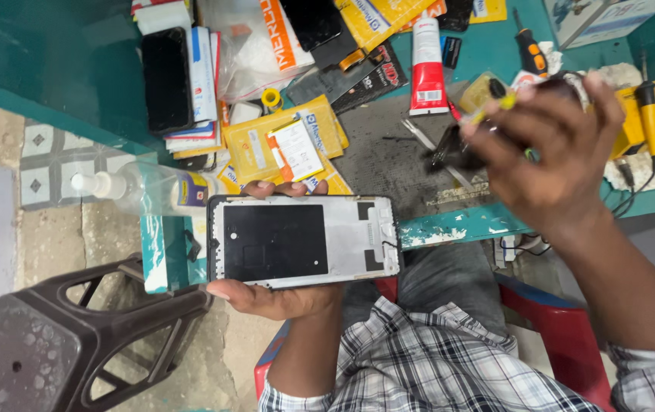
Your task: The person disassembles a smartphone at a workbench, lifting the back cover and working on the internal battery and board. They apply liquid from a dark bottle onto the phone, use tweezers on internal parts, and scrub the phone housing with a brush.
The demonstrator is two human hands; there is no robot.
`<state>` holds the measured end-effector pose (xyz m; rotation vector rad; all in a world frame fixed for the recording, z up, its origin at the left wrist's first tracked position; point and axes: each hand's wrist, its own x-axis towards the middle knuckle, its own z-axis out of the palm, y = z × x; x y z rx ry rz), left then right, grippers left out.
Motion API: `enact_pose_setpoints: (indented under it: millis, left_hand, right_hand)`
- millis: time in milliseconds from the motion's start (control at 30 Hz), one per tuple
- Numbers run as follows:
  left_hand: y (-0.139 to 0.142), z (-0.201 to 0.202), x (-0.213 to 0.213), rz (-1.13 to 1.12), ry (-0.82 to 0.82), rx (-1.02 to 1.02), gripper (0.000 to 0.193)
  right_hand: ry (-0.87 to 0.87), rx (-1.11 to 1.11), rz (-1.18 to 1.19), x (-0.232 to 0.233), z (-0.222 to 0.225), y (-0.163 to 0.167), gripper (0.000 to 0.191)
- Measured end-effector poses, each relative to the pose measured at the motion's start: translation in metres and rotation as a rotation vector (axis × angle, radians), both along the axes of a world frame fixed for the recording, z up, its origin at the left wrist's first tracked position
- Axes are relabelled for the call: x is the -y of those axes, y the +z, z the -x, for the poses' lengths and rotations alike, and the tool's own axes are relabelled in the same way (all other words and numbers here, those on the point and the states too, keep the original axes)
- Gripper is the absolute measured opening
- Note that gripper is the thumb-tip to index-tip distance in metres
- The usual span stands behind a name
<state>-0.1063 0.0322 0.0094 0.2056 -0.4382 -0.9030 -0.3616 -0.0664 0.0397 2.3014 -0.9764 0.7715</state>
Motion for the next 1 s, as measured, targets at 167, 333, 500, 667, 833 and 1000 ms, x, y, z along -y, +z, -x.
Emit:
enact_pose_setpoints:
  millis: [167, 333, 500, 667, 833, 1000]
  left_hand:
    - [-0.015, 0.008, 0.008, -0.128, 0.072, 0.146, 0.091]
    - [-0.048, 0.016, 0.031, -0.221, 0.295, 0.615, 0.089]
    - [-0.074, 0.013, 0.056, -0.145, 0.412, 1.110, 0.061]
    - [-0.087, 0.018, 0.072, -0.145, 0.397, 1.217, 0.053]
    - [-0.088, 0.018, 0.072, -0.203, 0.381, 1.269, 0.048]
    - [-0.082, 0.023, 0.072, -0.324, 0.302, 1.303, 0.058]
  right_hand:
    - [-0.027, 0.370, -0.219, 0.058, 0.027, -0.006, 0.060]
    - [0.058, 0.650, -0.428, 0.117, 0.028, -0.024, 0.052]
    - [-0.171, 0.577, -0.440, 0.146, 0.013, -0.026, 0.063]
    - [-0.209, 0.551, -0.464, 0.151, 0.005, -0.025, 0.063]
    - [-0.196, 0.482, -0.332, 0.143, 0.011, -0.029, 0.072]
    - [-0.159, 0.527, -0.289, 0.069, 0.001, -0.055, 0.030]
